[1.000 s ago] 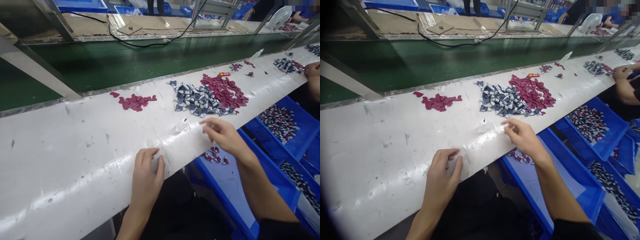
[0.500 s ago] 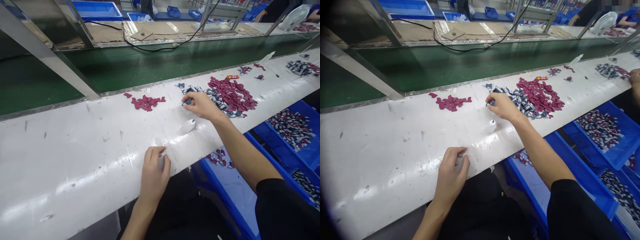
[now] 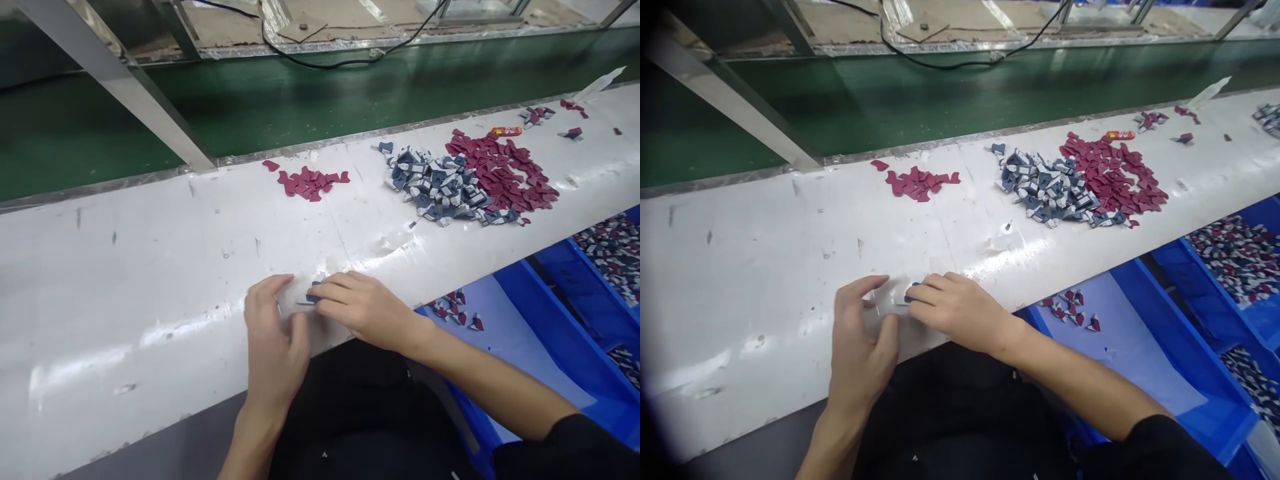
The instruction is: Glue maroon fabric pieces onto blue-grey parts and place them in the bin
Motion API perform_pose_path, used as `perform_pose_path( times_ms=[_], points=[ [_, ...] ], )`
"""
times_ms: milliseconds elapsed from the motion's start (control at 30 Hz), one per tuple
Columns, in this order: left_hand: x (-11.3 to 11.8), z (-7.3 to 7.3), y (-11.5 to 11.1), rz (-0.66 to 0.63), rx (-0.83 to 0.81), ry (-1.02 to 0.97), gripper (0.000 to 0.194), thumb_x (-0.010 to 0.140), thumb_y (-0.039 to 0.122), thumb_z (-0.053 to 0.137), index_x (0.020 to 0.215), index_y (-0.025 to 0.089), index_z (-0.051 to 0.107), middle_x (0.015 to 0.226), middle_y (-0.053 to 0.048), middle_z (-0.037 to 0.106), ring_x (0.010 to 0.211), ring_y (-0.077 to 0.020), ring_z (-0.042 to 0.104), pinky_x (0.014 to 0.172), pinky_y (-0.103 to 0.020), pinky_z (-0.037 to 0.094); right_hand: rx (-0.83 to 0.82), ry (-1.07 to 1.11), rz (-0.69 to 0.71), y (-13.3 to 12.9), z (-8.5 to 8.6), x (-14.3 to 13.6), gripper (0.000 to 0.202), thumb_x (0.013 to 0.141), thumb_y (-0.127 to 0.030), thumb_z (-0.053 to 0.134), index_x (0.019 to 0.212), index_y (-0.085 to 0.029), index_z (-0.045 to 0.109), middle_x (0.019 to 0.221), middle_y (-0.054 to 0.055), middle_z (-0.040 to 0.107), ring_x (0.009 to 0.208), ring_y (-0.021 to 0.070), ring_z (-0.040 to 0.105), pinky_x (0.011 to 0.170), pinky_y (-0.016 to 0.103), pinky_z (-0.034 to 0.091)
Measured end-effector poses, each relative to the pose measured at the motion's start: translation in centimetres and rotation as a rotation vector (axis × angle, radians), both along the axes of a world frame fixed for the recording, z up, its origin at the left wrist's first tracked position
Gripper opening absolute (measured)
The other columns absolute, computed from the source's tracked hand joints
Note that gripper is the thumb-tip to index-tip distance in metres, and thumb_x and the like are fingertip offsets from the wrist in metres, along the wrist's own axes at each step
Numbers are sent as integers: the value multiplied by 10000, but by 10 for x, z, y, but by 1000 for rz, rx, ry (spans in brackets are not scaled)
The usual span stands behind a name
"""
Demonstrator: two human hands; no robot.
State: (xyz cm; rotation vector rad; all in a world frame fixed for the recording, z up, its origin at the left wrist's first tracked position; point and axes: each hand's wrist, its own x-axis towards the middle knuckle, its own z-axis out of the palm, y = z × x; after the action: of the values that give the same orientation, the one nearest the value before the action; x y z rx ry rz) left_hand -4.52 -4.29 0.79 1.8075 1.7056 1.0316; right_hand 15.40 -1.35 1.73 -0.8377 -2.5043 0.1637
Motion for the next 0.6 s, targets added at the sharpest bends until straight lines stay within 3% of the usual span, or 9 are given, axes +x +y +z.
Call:
perform_pose_path(
  times_ms=[67, 133, 233, 300, 333, 400, 467, 600],
  points=[
    [0, 0, -3, -109, -39, 68, 395, 1011, 226, 597, 1402, 291, 597, 1345, -79, 665, 1281, -285, 615, 1088, -499, 523, -56, 102, -37, -7, -5, 10, 223, 1073, -30, 593, 1167, -166, 743, 1353, 145, 806, 1149, 272, 782, 907, 417, 683],
    [4, -2, -7, -126, -31, 135, 422, 1003, 301, 681, 1412, 271, 583, 1323, -91, 659, 1261, -308, 597, 1107, -532, 503, -97, 268, -161, -18, -2, 24, 249, 1058, -38, 621, 1198, -210, 734, 1273, 131, 797, 1125, 261, 781, 891, 411, 685],
    [11, -9, -12, -59, 25, 226, 435, 975, 350, 766, 1354, 230, 588, 1260, -110, 647, 1237, -342, 572, 1077, -547, 487, -113, 566, -608, -29, 2, 48, 250, 1021, -101, 693, 1207, -267, 699, 1073, 55, 731, 854, 203, 702, 703, 364, 611],
    [14, -12, -13, -27, 44, 256, 326, 1009, 329, 755, 1281, 237, 600, 1190, -98, 665, 1209, -340, 569, 1026, -518, 482, -197, 634, -899, -28, -3, 60, 367, 995, -219, 767, 1343, -283, 670, 1221, 74, 721, 899, 216, 677, 740, 395, 598],
    [15, -13, -12, -24, 47, 259, 270, 1031, 307, 738, 1255, 244, 603, 1160, -87, 679, 1194, -333, 571, 1007, -502, 477, -267, 619, -975, -24, -7, 65, 479, 981, -296, 801, 1433, -292, 644, 1354, 100, 708, 1013, 249, 689, 820, 438, 615],
    [16, -14, -10, -41, 43, 248, 203, 1054, 269, 722, 1222, 258, 609, 1119, -66, 699, 1166, -317, 573, 990, -482, 465, -392, 566, -978, -13, -15, 70, 619, 962, -427, 832, 1529, -302, 620, 1532, 125, 667, 1297, 334, 649, 1017, 553, 603],
    [16, -12, -8, -68, 27, 227, 204, 1048, 249, 742, 1214, 268, 623, 1116, -55, 708, 1154, -307, 572, 990, -473, 458, -409, 598, -916, -2, -19, 69, 536, 984, -473, 813, 1471, -290, 685, 1515, 121, 701, 1414, 365, 608, 1146, 620, 542],
    [18, -9, -5, -98, -2, 199, 233, 1035, 228, 771, 1232, 280, 659, 1150, -46, 719, 1143, -295, 561, 983, -454, 447, -426, 775, -692, 3, -4, 55, 317, 1050, -398, 767, 1335, -258, 760, 1282, 96, 765, 1226, 305, 725, 1114, 550, 577]
  ],
)
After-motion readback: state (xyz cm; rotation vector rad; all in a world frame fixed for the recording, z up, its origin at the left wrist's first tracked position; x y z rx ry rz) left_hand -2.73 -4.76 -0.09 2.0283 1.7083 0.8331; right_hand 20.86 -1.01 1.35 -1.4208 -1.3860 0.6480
